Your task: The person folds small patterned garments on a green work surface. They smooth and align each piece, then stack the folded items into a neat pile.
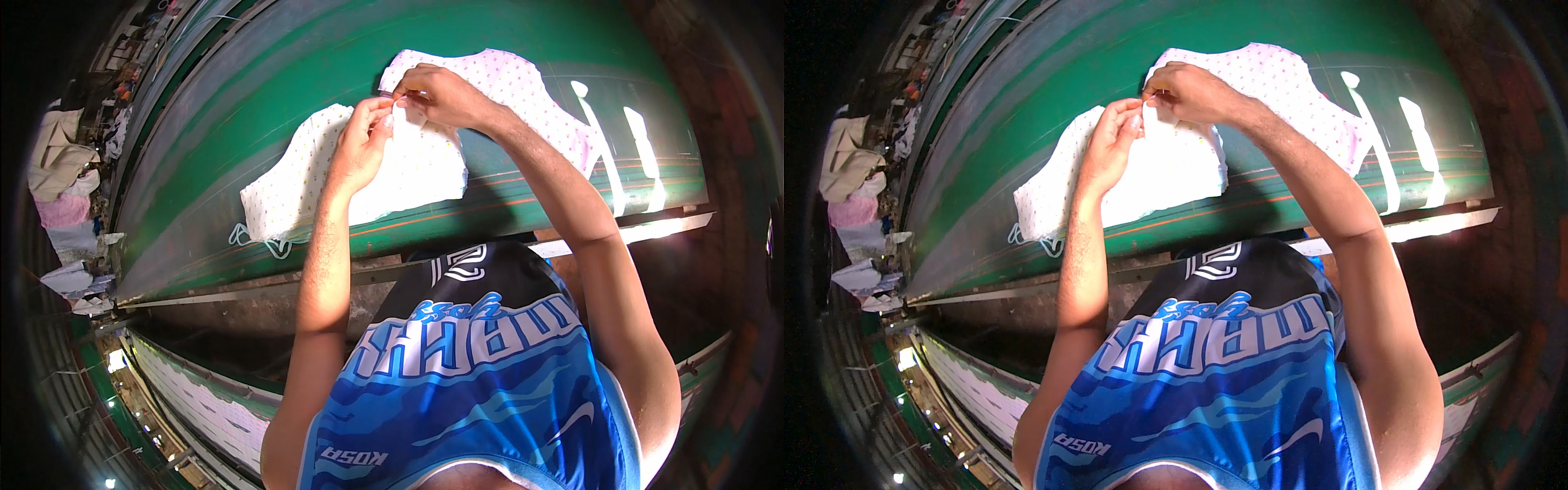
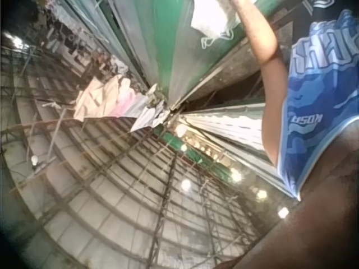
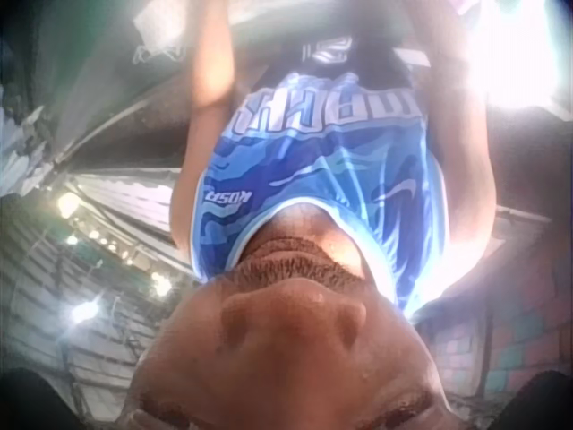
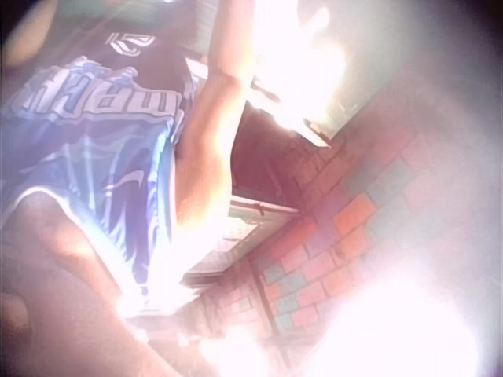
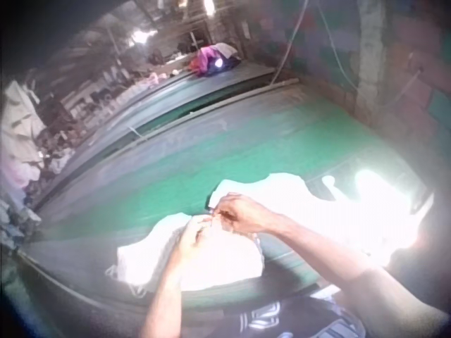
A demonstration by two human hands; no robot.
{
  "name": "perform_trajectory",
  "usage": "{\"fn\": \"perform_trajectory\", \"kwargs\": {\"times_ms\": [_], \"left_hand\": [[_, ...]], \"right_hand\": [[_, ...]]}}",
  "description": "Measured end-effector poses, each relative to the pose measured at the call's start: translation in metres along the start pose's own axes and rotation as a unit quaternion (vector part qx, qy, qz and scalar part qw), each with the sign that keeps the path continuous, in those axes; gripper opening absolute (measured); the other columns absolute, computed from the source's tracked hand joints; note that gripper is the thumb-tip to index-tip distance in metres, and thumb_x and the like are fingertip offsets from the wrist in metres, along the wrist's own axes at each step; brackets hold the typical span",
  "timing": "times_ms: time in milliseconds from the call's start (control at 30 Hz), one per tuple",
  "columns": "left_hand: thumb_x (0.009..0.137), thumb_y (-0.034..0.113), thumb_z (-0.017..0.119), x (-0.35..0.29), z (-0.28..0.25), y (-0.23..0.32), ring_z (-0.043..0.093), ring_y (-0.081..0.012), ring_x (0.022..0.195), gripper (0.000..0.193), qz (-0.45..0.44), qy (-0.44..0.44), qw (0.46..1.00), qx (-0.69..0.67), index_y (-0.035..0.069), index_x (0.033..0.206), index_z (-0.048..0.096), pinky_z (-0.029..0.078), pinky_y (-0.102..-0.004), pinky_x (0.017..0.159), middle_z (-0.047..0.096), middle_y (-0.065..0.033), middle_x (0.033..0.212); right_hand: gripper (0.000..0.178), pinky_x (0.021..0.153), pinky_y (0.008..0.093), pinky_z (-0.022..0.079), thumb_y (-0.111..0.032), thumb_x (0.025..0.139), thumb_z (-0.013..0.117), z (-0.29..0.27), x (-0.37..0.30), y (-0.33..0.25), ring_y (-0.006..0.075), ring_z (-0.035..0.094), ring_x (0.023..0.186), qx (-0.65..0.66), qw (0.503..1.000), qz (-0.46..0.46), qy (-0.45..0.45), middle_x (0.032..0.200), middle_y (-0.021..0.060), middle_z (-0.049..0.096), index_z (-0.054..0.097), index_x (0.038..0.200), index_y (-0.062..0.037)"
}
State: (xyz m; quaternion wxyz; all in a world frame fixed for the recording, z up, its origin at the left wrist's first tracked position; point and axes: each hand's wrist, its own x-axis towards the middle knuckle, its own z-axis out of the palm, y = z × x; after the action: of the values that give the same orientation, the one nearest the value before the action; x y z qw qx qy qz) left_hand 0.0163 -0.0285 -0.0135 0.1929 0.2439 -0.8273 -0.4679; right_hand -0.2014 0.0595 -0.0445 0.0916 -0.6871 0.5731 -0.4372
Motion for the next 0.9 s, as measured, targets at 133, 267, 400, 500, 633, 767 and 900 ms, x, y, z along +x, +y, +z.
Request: {"fn": "perform_trajectory", "kwargs": {"times_ms": [133, 267, 400, 500, 633, 767, 900], "left_hand": [[0.106, 0.008, 0.068, -0.014, 0.008, 0.03, 0.075, -0.026, 0.104, 0.023, 0.081, 0.096, 0.983, 0.135, 0.004, 0.129, 0.067, 0.062, -0.0402, 0.089, 0.075, -0.0135, 0.118], [0.101, 0.003, 0.072, -0.018, 0.02, 0.04, 0.075, -0.0287, 0.1, 0.013, 0.112, 0.04, 0.985, 0.125, 0.001, 0.114, 0.074, 0.062, -0.0398, 0.085, 0.075, -0.0135, 0.111], [0.094, 0.007, 0.082, -0.018, 0.036, 0.032, 0.076, -0.0258, 0.096, 0.018, 0.155, -0.067, 0.968, 0.184, -0.001, 0.109, 0.075, 0.062, -0.0373, 0.085, 0.074, -0.0131, 0.106], [0.085, 0.014, 0.091, -0.023, 0.051, 0.02, 0.074, -0.031, 0.095, 0.03, 0.164, -0.079, 0.956, 0.229, 0.0, 0.107, 0.075, 0.06, -0.042, 0.084, 0.072, -0.0134, 0.103], [0.08, 0.017, 0.094, -0.022, 0.056, 0.025, 0.072, -0.0335, 0.096, 0.033, 0.15, -0.079, 0.946, 0.277, 0.001, 0.101, 0.074, 0.059, -0.0451, 0.085, 0.07, -0.0139, 0.101], [0.082, 0.016, 0.092, -0.016, 0.053, 0.015, 0.071, -0.0362, 0.096, 0.029, 0.117, -0.101, 0.948, 0.278, 0.0, 0.097, 0.073, 0.058, -0.0472, 0.087, 0.068, -0.015, 0.099], [0.092, 0.014, 0.082, -0.016, 0.056, 0.017, 0.069, -0.0384, 0.101, 0.018, 0.129, -0.093, 0.939, 0.304, 0.0, 0.097, 0.074, 0.056, -0.0495, 0.09, 0.067, -0.0164, 0.101]], "right_hand": [[0.024, 0.092, 0.045, 0.059, -0.022, 0.098, 0.079, 0.003, 0.009, 0.001, 0.0324, 0.074, 0.101, -0.012, 0.999, 0.016, -0.036, 0.105, 0.0154, 0.078, 0.078, 0.113, -0.0033], [0.033, 0.089, 0.0439, 0.061, -0.03, 0.097, 0.083, 0.009, 0.015, 0.011, 0.0308, 0.076, 0.099, 0.025, 0.997, 0.05, -0.046, 0.106, 0.016, 0.079, 0.078, 0.114, -0.003], [0.038, 0.088, 0.043, 0.061, -0.037, 0.098, 0.083, 0.005, 0.023, 0.011, 0.0305, 0.077, 0.099, 0.04, 0.992, 0.096, -0.075, 0.106, 0.0166, 0.08, 0.078, 0.116, -0.004], [0.039, 0.087, 0.0419, 0.061, -0.04, 0.099, 0.082, 0.003, 0.021, 0.008, 0.0297, 0.077, 0.098, 0.035, 0.99, 0.114, -0.076, 0.105, 0.0163, 0.08, 0.079, 0.117, -0.0051], [0.04, 0.083, 0.0401, 0.058, -0.042, 0.1, 0.081, 0.003, 0.009, 0.007, 0.025, 0.073, 0.09, 0.086, 0.986, 0.134, -0.04, 0.101, 0.0127, 0.079, 0.08, 0.117, -0.0057], [0.037, 0.078, 0.0378, 0.056, -0.04, 0.101, 0.081, -0.003, -0.005, -0.003, 0.0193, 0.066, 0.083, 0.126, 0.981, 0.145, 0.007, 0.097, 0.008, 0.077, 0.081, 0.114, -0.006], [0.034, 0.076, 0.0331, 0.053, -0.038, 0.104, 0.079, -0.007, -0.027, -0.01, 0.013, 0.061, 0.08, 0.184, 0.967, 0.151, 0.092, 0.093, 0.0034, 0.074, 0.081, 0.112, -0.0058]]}}
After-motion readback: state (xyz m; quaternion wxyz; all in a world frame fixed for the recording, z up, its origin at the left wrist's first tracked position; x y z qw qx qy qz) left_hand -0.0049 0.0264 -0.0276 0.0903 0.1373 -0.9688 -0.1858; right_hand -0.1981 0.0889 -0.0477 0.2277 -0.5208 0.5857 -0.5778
